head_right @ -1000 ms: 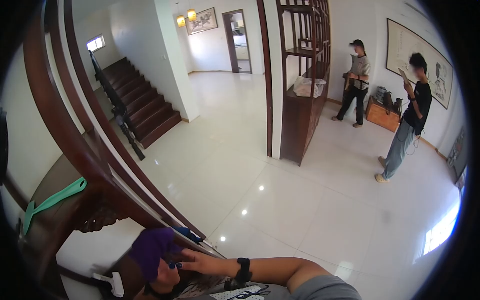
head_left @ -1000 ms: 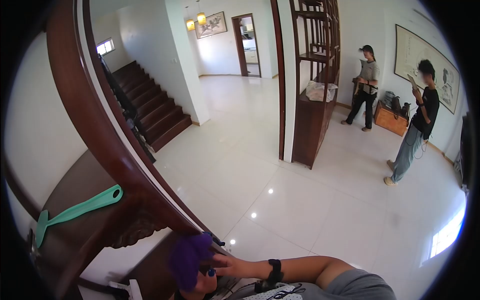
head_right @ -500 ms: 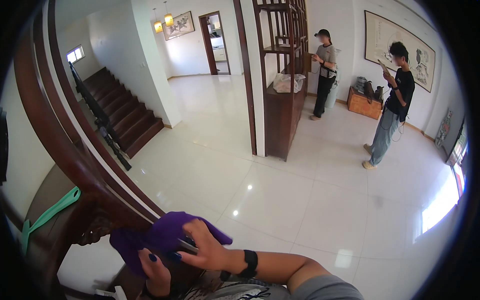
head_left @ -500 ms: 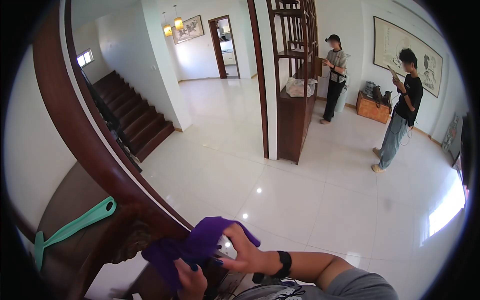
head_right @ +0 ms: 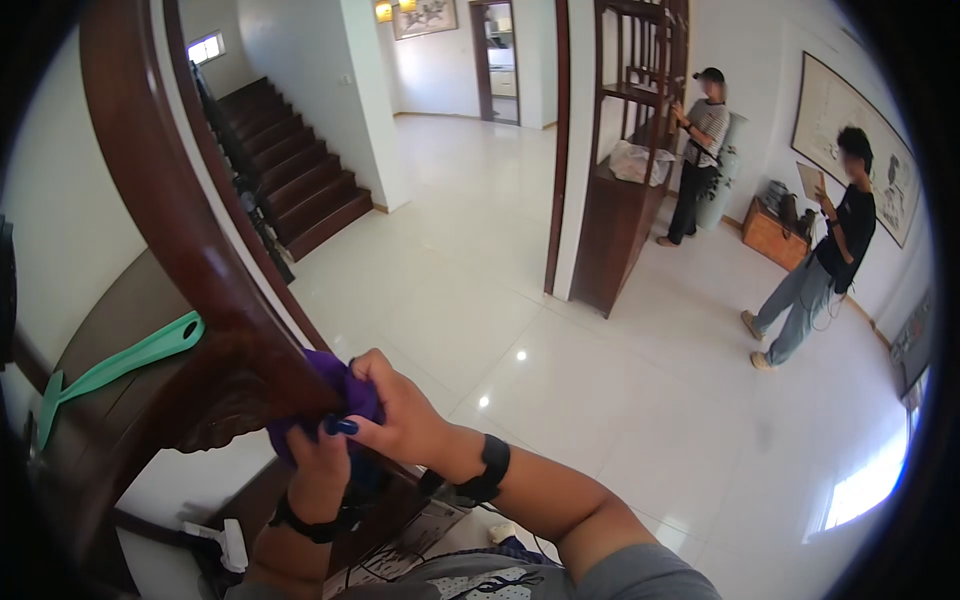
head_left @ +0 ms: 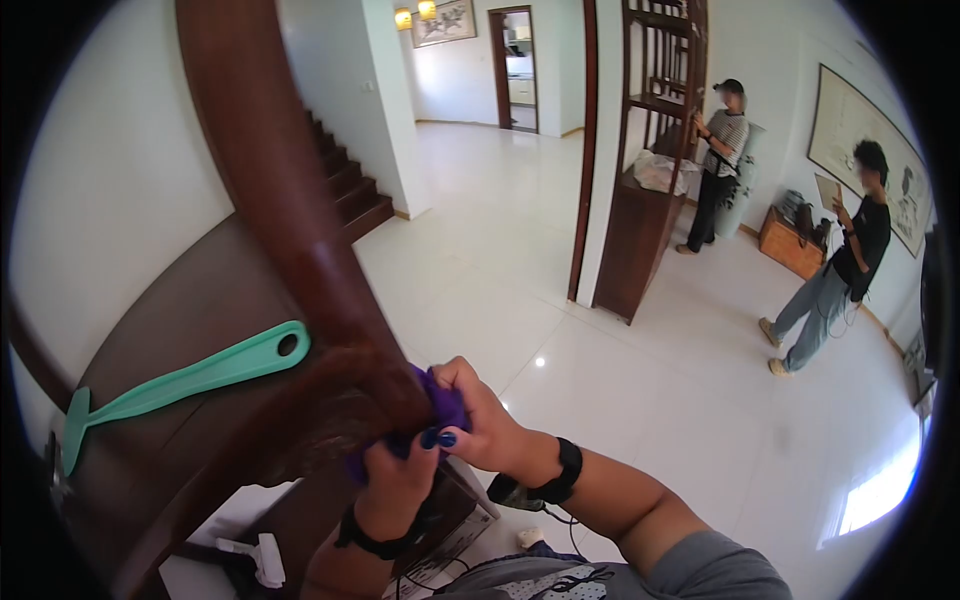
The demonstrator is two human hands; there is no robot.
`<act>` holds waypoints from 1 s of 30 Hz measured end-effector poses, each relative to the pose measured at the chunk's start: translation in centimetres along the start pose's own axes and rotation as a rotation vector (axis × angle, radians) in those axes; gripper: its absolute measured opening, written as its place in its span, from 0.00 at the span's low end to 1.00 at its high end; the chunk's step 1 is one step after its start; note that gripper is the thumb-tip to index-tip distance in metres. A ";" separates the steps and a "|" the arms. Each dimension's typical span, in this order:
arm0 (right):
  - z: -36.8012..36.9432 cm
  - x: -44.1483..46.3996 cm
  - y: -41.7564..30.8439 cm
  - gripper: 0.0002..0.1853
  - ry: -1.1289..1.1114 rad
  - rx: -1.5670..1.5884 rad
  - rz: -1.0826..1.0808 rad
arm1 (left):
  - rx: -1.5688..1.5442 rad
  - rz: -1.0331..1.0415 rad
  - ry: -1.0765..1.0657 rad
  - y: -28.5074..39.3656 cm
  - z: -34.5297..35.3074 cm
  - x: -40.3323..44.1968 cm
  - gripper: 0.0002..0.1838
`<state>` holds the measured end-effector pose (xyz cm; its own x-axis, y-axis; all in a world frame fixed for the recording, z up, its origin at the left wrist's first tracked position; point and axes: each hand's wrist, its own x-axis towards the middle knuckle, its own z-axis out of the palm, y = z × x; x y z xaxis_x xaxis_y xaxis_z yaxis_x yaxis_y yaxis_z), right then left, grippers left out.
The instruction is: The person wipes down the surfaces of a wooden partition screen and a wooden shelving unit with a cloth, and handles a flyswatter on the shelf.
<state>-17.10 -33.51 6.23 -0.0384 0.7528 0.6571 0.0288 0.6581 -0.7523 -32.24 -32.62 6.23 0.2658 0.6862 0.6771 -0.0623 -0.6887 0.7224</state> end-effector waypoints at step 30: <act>0.5 -7.7 6.1 0.18 -0.067 -0.210 0.180 | 0.201 -0.276 -0.031 -4.9 1.2 -7.4 0.14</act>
<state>-17.15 -35.28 -3.42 -0.0799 0.8602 0.5037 0.2470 0.5067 -0.8260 -32.76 -34.61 -2.54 0.2757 0.8479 0.4528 0.2064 -0.5123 0.8336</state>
